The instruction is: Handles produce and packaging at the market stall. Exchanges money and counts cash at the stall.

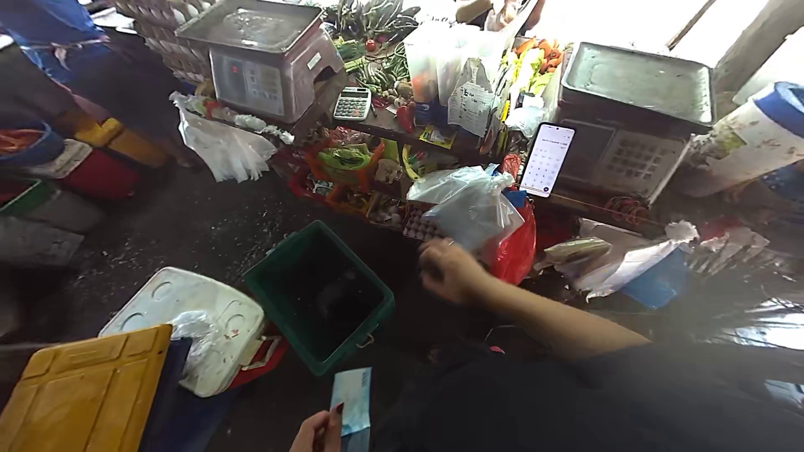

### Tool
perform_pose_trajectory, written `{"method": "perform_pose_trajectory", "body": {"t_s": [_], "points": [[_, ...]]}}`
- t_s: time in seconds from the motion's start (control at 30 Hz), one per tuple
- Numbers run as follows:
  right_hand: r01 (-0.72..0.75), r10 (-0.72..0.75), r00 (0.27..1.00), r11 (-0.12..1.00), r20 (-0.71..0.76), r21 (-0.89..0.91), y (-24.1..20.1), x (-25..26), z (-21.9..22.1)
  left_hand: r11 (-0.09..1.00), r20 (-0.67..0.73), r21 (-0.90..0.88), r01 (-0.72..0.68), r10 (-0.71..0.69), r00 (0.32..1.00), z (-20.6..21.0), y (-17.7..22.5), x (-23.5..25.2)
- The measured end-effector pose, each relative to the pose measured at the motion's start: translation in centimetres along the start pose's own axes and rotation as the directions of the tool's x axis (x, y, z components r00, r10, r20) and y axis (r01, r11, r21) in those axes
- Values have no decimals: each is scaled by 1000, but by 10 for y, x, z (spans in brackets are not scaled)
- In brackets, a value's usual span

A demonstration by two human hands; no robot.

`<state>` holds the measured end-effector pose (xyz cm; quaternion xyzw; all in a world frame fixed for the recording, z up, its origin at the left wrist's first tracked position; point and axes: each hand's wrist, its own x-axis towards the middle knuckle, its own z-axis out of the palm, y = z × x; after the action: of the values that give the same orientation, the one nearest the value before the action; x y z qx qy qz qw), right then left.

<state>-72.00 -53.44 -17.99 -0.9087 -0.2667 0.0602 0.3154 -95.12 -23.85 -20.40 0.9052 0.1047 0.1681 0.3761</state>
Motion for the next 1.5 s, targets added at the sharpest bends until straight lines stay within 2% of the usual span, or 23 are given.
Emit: {"method": "perform_pose_trajectory", "body": {"t_s": [0.03,0.07,0.13,0.17,0.2,0.27,0.33,0.4,0.43,0.53,0.6,0.7,0.87,0.97,1.03,1.13,1.2,1.3,1.4,1.43,1.5], "points": [[94,-121,983,978,140,185,-20,1,15,997,-1,-56,-56,56,998,8,5,3],[142,-254,930,915,265,378,-40,2,29,991,-10,-81,-104,104,995,16,10,6],[146,-469,776,784,421,604,-78,5,55,987,-62,-60,-150,147,987,26,19,9],[162,-522,725,763,449,626,-94,7,66,989,-86,-51,-140,135,987,25,20,8],[192,-533,709,776,461,601,-108,10,74,993,-83,-57,-103,98,992,19,19,5],[266,-530,727,804,437,532,-129,18,93,994,-10,-98,47,-48,999,-2,10,-8],[348,-592,697,773,405,531,-143,31,116,972,33,-137,190,-187,982,-24,-8,-30],[376,-649,630,736,426,564,-161,39,141,936,-3,-185,298,-304,953,-46,-29,-57],[343,-654,602,730,458,591,-171,41,153,916,-59,-217,338,-358,932,-56,-40,-72],[101,-603,536,741,591,664,-213,44,195,812,-251,-408,417,-539,805,-90,-69,-113],[-81,-574,469,729,671,680,-253,43,232,735,-328,-550,397,-627,707,-119,-89,-142],[-177,-508,351,789,786,589,-329,44,281,725,-438,-617,307,-640,631,-169,-122,-182],[-92,-525,135,838,840,538,-463,43,363,784,-654,-552,284,-619,435,-255,-163,-244],[45,-572,16,820,820,571,-544,45,410,756,-692,-580,302,-653,306,-285,-186,-271],[176,-618,-30,770,786,613,-595,53,444,718,-692,-607,340,-688,219,-299,-206,-284],[321,-725,2,653,689,686,-670,73,504,650,-686,-658,381,-726,55,-320,-244,-300],[334,-791,81,595,607,731,-724,90,546,631,-708,-658,411,-705,-51,-339,-277,-311],[310,-825,176,564,536,766,-811,116,610,576,-759,-601,554,-628,-171,-386,-333,-328],[325,-841,213,540,496,776,-900,135,679,472,-798,-548,690,-542,-263,-466,-386,-342],[347,-848,202,529,490,774,-929,140,700,433,-806,-531,728,-522,-278,-496,-403,-347],[422,-856,175,511,486,749,-990,143,736,342,-809,-484,806,-526,-263,-560,-440,-357]]}}
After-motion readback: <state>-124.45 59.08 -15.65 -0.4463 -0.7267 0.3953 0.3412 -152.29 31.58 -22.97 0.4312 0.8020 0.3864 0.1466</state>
